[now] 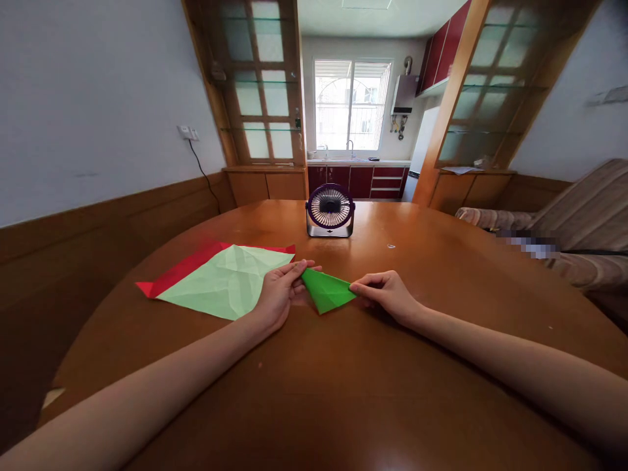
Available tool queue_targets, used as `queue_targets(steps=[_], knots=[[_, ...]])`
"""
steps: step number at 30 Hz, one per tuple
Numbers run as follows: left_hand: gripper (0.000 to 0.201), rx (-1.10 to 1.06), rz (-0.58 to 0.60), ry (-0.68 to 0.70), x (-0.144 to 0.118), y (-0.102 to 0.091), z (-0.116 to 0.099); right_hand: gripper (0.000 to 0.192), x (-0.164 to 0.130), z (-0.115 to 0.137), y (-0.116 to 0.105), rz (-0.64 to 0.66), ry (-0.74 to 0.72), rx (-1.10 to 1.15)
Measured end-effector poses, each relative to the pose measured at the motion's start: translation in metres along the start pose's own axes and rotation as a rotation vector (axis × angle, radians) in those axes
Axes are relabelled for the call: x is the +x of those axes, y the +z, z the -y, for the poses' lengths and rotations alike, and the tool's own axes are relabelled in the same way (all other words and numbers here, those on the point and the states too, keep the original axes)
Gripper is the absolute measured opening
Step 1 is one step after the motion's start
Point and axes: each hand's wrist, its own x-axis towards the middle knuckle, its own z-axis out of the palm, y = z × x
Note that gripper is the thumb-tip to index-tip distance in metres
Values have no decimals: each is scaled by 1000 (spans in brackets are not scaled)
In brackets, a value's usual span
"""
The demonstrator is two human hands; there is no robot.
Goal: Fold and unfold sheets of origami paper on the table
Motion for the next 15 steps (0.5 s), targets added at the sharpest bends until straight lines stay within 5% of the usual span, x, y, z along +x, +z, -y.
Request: queue_targets(steps=[15], knots=[[43, 109, 59, -20, -4, 1, 2, 36, -1, -1, -1, 29, -19, 0]])
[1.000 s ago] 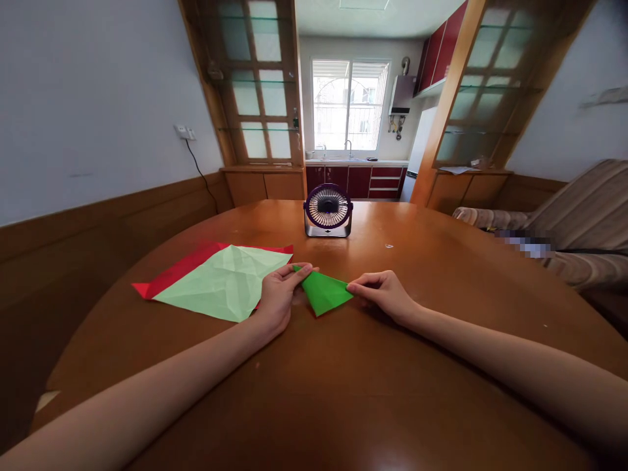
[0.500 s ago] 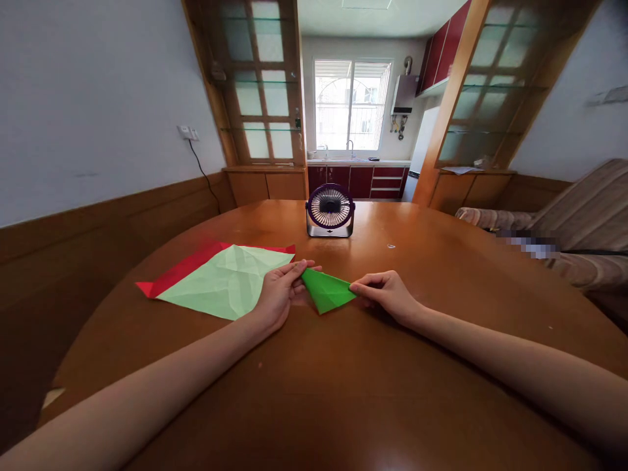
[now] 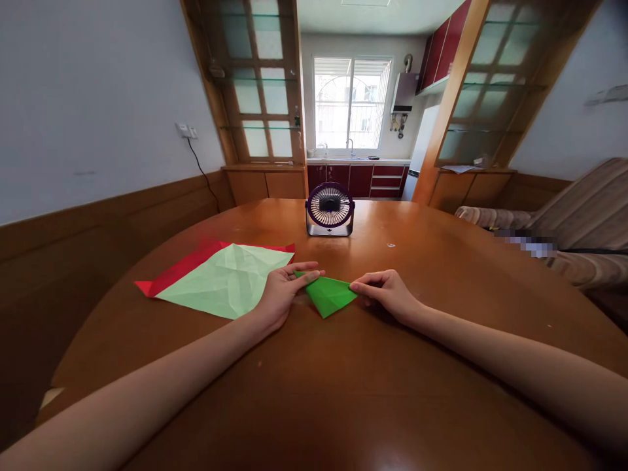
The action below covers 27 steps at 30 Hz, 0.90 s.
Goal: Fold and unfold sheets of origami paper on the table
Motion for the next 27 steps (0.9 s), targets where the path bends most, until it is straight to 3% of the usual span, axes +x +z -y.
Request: queue_targets(steps=[8, 16, 18, 22, 27], knots=[[46, 134, -11, 60, 5, -3, 3, 38, 9, 0, -9, 45, -24, -192], [14, 707, 71, 344, 17, -14, 13, 25, 12, -6, -10, 46, -237, -492], [7, 877, 118, 419, 15, -13, 11, 23, 11, -6, -9, 37, -260, -538], [18, 1049, 285, 601, 14, -11, 11, 21, 11, -8, -10, 16, -268, -566], [39, 1105, 513, 485, 19, -13, 21, 19, 13, -10, -12, 26, -283, -574]])
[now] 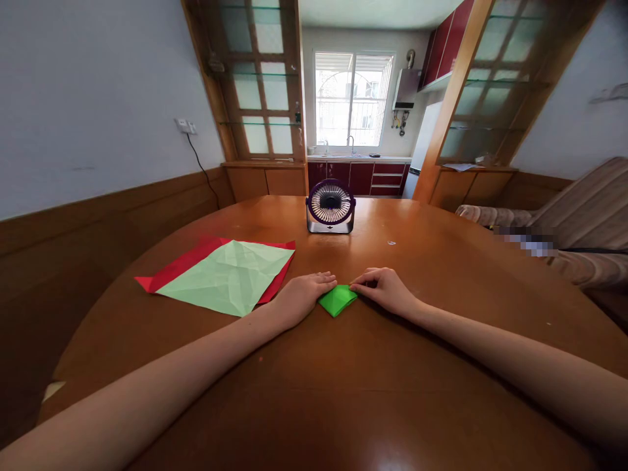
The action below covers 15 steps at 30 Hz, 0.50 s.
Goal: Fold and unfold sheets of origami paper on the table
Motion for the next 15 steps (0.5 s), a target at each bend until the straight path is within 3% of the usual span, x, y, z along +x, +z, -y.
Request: queue_targets(steps=[4, 10, 15], knots=[[55, 53, 102, 2, -5, 1, -3, 18, 1, 0, 0, 3, 1, -9], [56, 32, 223, 19, -14, -10, -17, 17, 1, 0, -1, 4, -7, -21], [73, 84, 324, 32, -17, -16, -19, 19, 2, -1, -3, 23, -2, -8]])
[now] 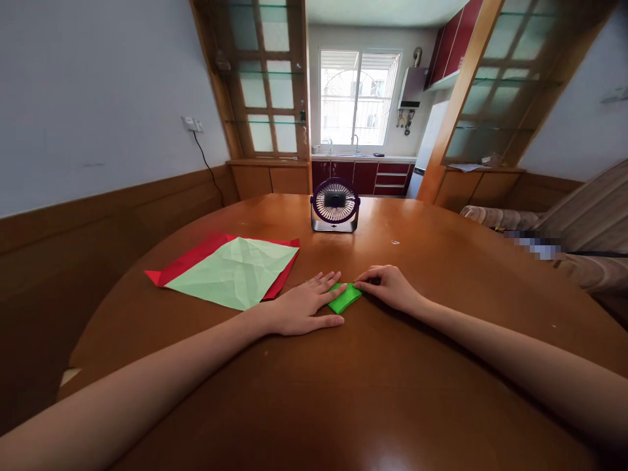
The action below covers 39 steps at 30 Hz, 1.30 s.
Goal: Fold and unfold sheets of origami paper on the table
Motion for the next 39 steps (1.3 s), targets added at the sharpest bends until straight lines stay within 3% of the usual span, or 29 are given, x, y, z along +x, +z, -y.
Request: queue_targets(steps=[7, 12, 16, 20, 28, 35, 39], knots=[[66, 14, 24, 57, -1, -3, -1, 22, 4, -5, -3, 57, 14, 9], [61, 3, 26, 71, -2, -4, -4, 19, 2, -8, -3, 30, -66, -34], [67, 44, 52, 62, -3, -4, -4, 19, -3, -5, -3, -64, -237, -138], [75, 79, 47, 68, -3, -2, -4, 27, -8, -1, -2, 17, -416, -264], [82, 51, 1, 17, 0, -2, -3, 26, -10, 0, -2, 66, -408, -385], [81, 210, 140, 61, -5, -7, -16, 22, -10, 0, 0, 21, -450, -456], [77, 213, 148, 63, -7, -9, -21, 22, -10, -1, -1, 14, -457, -427]])
